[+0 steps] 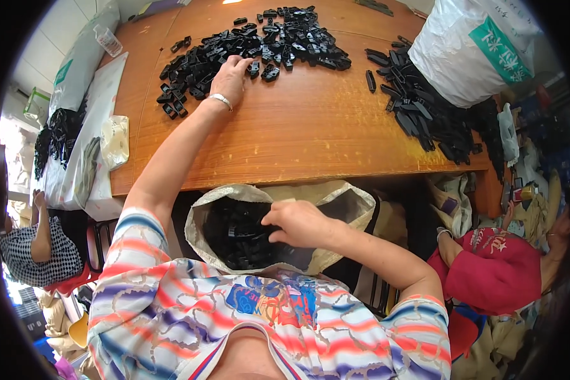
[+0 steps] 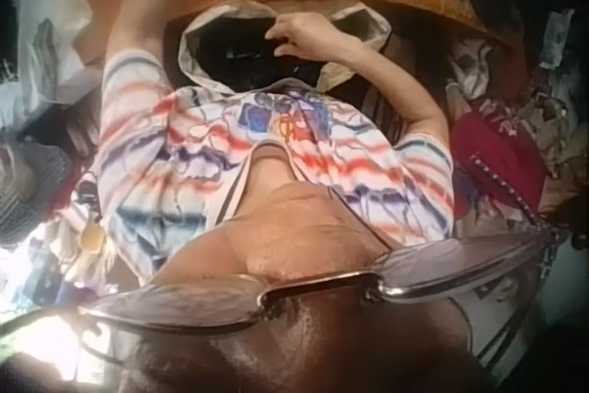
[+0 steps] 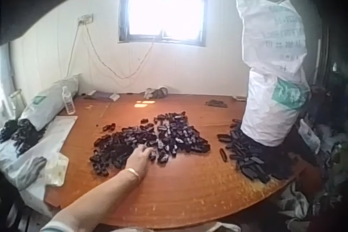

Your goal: Assembling small black plastic components by hand at a workbench.

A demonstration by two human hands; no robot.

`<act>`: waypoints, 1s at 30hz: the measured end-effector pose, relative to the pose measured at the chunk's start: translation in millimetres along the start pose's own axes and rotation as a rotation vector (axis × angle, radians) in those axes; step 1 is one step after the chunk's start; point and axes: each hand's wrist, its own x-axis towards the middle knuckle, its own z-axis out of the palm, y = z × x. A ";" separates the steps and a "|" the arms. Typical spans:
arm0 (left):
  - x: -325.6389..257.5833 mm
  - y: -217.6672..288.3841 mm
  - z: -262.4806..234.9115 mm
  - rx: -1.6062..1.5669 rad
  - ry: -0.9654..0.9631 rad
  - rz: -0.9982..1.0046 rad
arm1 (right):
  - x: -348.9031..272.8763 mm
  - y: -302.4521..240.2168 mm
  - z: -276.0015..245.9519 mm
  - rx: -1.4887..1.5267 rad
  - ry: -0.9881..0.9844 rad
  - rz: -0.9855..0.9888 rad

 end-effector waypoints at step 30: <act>-12.3 7.7 10.7 -0.252 0.073 -0.087 | 152.5 161.8 -107.7 -0.302 0.608 0.462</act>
